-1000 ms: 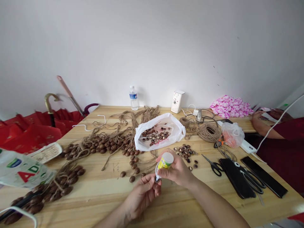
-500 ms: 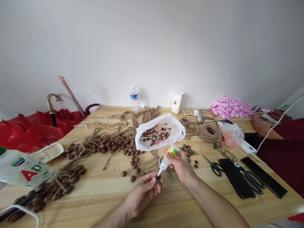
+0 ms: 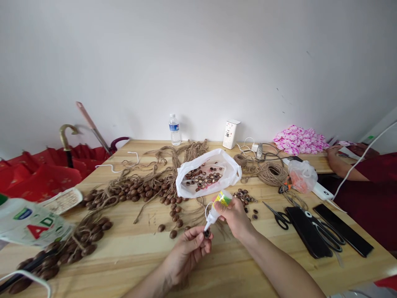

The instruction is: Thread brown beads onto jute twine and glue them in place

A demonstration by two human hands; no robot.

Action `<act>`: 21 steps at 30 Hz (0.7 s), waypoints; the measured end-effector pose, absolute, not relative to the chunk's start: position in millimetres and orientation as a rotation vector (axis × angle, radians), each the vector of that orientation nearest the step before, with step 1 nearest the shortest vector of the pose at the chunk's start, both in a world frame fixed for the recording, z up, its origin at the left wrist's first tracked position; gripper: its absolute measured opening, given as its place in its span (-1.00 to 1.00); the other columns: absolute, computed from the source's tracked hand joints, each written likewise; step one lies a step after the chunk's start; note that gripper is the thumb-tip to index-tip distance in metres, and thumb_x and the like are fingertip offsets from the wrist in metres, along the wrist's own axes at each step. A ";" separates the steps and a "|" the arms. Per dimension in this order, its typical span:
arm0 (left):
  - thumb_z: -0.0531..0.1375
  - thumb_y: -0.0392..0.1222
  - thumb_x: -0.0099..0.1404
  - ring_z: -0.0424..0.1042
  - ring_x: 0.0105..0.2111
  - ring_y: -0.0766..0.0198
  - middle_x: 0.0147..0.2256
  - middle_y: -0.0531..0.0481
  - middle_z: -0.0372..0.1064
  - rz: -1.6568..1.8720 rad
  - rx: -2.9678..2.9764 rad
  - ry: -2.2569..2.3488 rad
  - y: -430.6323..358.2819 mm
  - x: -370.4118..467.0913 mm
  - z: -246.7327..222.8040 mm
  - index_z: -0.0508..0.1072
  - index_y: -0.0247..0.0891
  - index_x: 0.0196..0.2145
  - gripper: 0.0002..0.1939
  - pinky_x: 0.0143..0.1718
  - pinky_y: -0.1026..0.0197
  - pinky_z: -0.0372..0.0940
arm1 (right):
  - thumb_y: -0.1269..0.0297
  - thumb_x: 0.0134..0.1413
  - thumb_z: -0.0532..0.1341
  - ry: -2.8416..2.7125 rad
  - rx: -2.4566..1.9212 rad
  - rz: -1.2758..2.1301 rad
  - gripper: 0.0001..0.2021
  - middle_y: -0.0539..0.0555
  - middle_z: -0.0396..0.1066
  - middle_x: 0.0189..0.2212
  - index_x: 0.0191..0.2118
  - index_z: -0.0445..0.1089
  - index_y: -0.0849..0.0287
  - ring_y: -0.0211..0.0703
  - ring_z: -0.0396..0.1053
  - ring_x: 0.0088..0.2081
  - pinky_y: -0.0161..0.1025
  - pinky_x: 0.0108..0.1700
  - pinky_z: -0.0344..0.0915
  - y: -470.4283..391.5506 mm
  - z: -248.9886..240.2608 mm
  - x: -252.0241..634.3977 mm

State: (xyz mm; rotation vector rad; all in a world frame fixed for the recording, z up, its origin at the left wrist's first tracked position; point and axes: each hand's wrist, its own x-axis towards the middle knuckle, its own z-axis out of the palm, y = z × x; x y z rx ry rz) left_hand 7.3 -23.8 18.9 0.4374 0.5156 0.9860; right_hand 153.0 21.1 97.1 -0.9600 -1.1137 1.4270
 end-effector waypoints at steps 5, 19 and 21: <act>0.34 -0.27 0.02 0.39 -0.54 0.38 -0.42 -0.09 0.50 0.990 0.443 0.516 -23.9 7.3 21.4 0.54 -0.37 -0.37 -0.82 -0.42 0.31 0.26 | 0.07 -0.20 0.36 -1.150 -0.955 1.414 -0.66 -0.07 0.22 -0.62 -0.40 0.38 0.25 -0.38 0.05 -0.61 -0.40 -0.60 -0.03 20.2 98.2 153.3; 0.33 -0.27 0.04 0.39 -0.53 0.38 -0.42 -0.09 0.48 0.984 0.457 0.509 -22.8 7.3 19.0 0.53 -0.37 -0.35 -0.83 -0.42 0.31 0.25 | 0.08 -0.19 0.36 -1.256 -0.995 1.343 -0.67 -0.07 0.22 -0.62 -0.37 0.39 0.23 -0.35 0.09 -0.60 -0.38 -0.57 0.02 18.0 96.8 156.9; 0.33 -0.27 0.04 0.39 -0.53 0.38 -0.42 -0.09 0.48 0.983 0.458 0.510 -23.1 7.4 20.2 0.53 -0.37 -0.36 -0.83 -0.42 0.31 0.25 | 0.10 -0.19 0.36 -1.259 -0.988 1.347 -0.68 -0.06 0.24 -0.59 -0.37 0.39 0.23 -0.34 0.11 -0.57 -0.39 -0.56 0.03 17.1 98.4 156.9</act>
